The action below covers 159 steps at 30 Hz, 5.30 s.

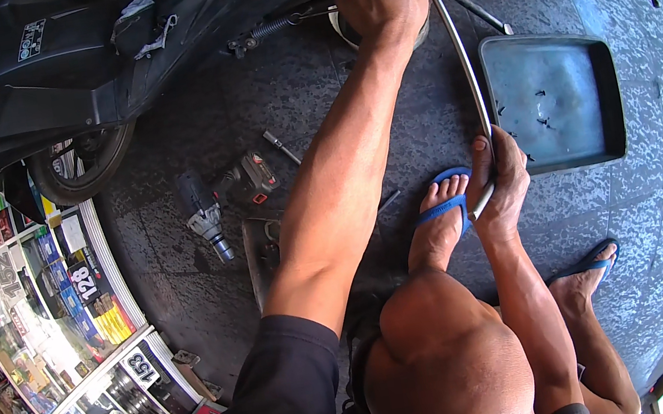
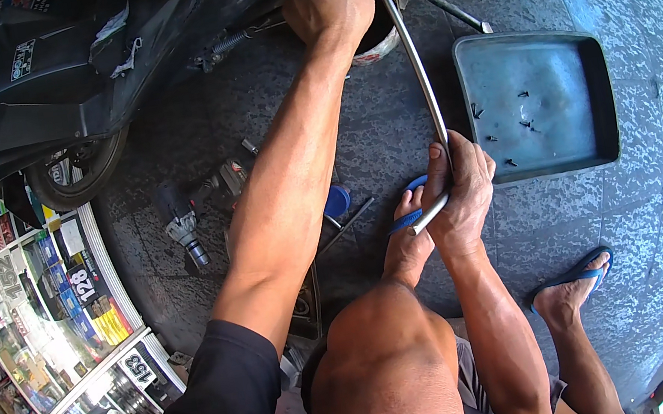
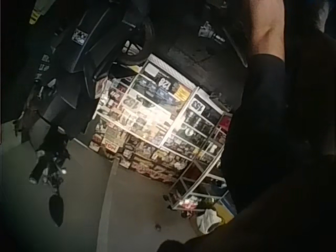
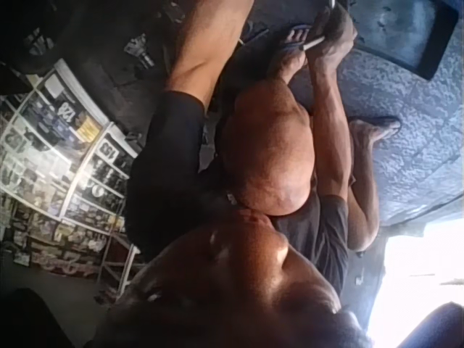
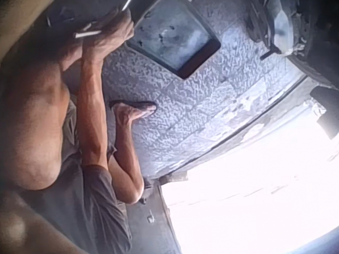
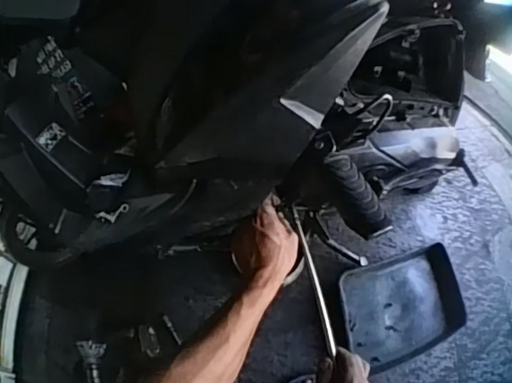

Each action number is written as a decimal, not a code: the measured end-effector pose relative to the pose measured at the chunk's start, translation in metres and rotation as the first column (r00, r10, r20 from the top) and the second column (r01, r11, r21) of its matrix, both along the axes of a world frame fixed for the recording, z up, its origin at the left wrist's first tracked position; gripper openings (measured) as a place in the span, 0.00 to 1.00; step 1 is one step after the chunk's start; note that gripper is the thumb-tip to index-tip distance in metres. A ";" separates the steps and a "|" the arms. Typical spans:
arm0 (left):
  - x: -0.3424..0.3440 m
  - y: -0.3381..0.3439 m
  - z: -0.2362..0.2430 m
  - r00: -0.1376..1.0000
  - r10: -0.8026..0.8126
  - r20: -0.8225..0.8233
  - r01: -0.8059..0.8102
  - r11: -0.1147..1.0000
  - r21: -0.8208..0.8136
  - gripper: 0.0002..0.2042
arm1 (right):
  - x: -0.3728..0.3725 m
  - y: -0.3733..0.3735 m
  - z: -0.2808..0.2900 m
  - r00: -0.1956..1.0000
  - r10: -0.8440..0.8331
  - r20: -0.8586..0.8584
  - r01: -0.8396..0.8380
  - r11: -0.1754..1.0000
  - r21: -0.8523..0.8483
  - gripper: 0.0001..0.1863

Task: The person uses a T-wrench to loosen and remove bolts from a motorcycle engine cover, placing the bolts into a tray.

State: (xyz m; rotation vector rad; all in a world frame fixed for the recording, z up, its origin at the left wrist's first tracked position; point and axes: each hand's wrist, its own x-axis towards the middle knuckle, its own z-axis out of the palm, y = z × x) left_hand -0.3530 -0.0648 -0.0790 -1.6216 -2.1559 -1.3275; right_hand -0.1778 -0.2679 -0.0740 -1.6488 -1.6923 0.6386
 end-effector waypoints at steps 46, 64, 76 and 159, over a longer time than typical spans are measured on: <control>0.068 -0.138 0.021 -0.089 -0.017 0.996 0.834 0.546 0.084 0.17 | 0.024 -0.029 0.024 0.884 -0.227 -0.409 0.027 0.897 -0.440 0.22; 0.063 -0.138 0.025 0.045 -0.075 0.996 0.890 0.456 -0.006 0.18 | 0.019 -0.053 0.043 0.891 0.266 -0.367 -0.366 0.900 -0.237 0.20; 0.057 -0.137 0.023 0.055 -0.044 0.998 0.852 0.523 -0.023 0.18 | 0.041 -0.031 0.060 0.926 0.098 -0.365 -0.128 0.990 -0.057 0.27; 0.066 -0.163 0.050 -0.181 -0.306 0.935 0.124 0.936 0.330 0.28 | 0.044 0.026 0.049 0.967 0.225 0.121 -0.232 0.972 0.046 0.15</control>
